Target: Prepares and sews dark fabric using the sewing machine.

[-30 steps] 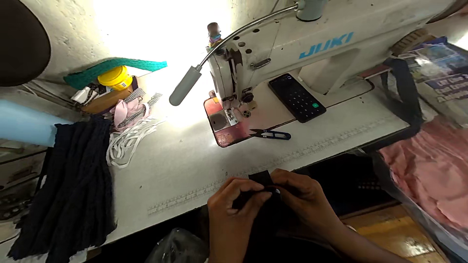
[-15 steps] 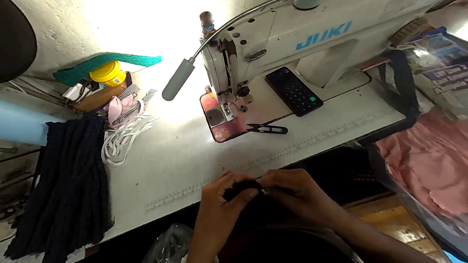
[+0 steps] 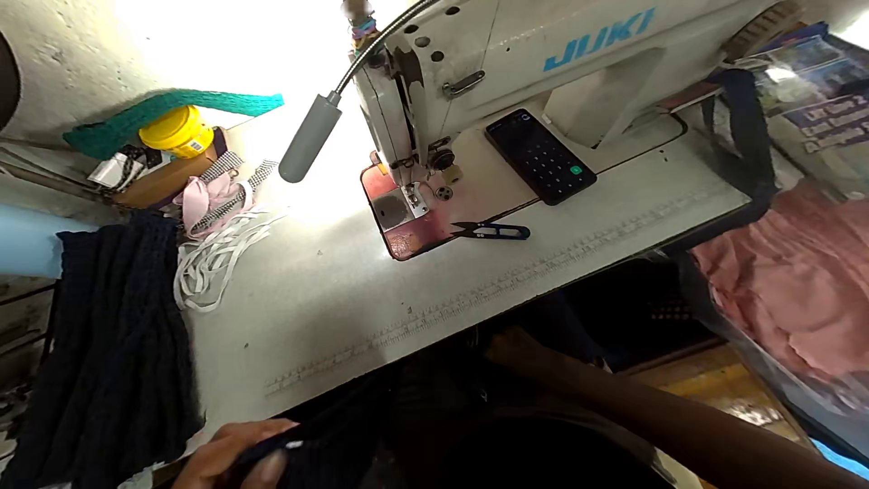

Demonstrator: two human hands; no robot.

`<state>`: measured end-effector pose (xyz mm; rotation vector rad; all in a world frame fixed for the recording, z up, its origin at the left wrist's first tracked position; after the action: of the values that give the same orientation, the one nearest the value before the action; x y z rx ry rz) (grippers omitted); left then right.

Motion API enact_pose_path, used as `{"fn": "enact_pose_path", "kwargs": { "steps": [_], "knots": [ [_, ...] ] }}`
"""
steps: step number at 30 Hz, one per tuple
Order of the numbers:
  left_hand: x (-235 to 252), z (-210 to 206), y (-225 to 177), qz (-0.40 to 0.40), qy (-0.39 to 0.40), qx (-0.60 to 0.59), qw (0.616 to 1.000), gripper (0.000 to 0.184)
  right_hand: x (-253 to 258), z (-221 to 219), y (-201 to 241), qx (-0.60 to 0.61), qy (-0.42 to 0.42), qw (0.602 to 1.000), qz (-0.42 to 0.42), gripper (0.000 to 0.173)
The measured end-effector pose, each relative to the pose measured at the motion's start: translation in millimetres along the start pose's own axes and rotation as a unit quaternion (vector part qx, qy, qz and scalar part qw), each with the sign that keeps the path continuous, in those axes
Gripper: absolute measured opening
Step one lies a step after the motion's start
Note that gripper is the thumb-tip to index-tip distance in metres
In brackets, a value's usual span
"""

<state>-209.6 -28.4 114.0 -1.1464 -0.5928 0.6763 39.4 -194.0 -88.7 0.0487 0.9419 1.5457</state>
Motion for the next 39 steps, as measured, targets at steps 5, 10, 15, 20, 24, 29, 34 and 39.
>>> {"fn": "enact_pose_path", "kwargs": {
  "steps": [5, 10, 15, 20, 24, 29, 34, 39],
  "knots": [
    [4, -24, 6, 0.025, -0.007, 0.035, 0.999, 0.018, 56, -47, 10, -0.053, 0.196, 0.974, -0.097, 0.033],
    [5, -28, 11, 0.031, -0.005, 0.029, 0.999, 0.018, 56, -34, 1, -0.050, 0.192, 0.980, -0.031, 0.035],
    [5, -32, 17, 0.053, -0.008, 0.021, 0.998, 0.019, 44, -19, -6, -0.045, 0.152, 0.987, 0.005, 0.027],
    [11, -38, 13, 0.043, 0.002, 0.016, 0.999, 0.020, 32, 4, 32, 0.022, 0.188, 0.980, -0.068, 0.039],
    [8, -35, 13, 0.037, 0.006, 0.015, 0.999, 0.019, 40, -11, 2, 0.005, 0.097, 0.995, 0.016, 0.028],
    [10, -41, 17, 0.037, 0.019, 0.007, 0.999, 0.017, -11, 15, -58, 0.411, -0.244, 0.878, -0.031, 0.022],
    [20, -58, 19, 0.039, 0.039, -0.006, 0.998, 0.016, -58, -11, -105, 0.711, -0.504, 0.478, -0.111, 0.028],
    [28, -74, 16, 0.040, 0.051, -0.005, 0.998, 0.015, -59, -18, -115, 0.718, -0.538, 0.431, -0.098, 0.044]
  ]
}}
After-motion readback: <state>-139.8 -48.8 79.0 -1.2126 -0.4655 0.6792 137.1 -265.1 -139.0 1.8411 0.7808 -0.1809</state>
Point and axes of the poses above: each hand's wrist, its own x-axis towards the middle knuckle, its own z-axis out of the back of the hand, y = z × x, the point moved 3 cm from there along x, towards the middle knuckle, and after that the axes turned 10 degrees about z, right-handed, at the moved point
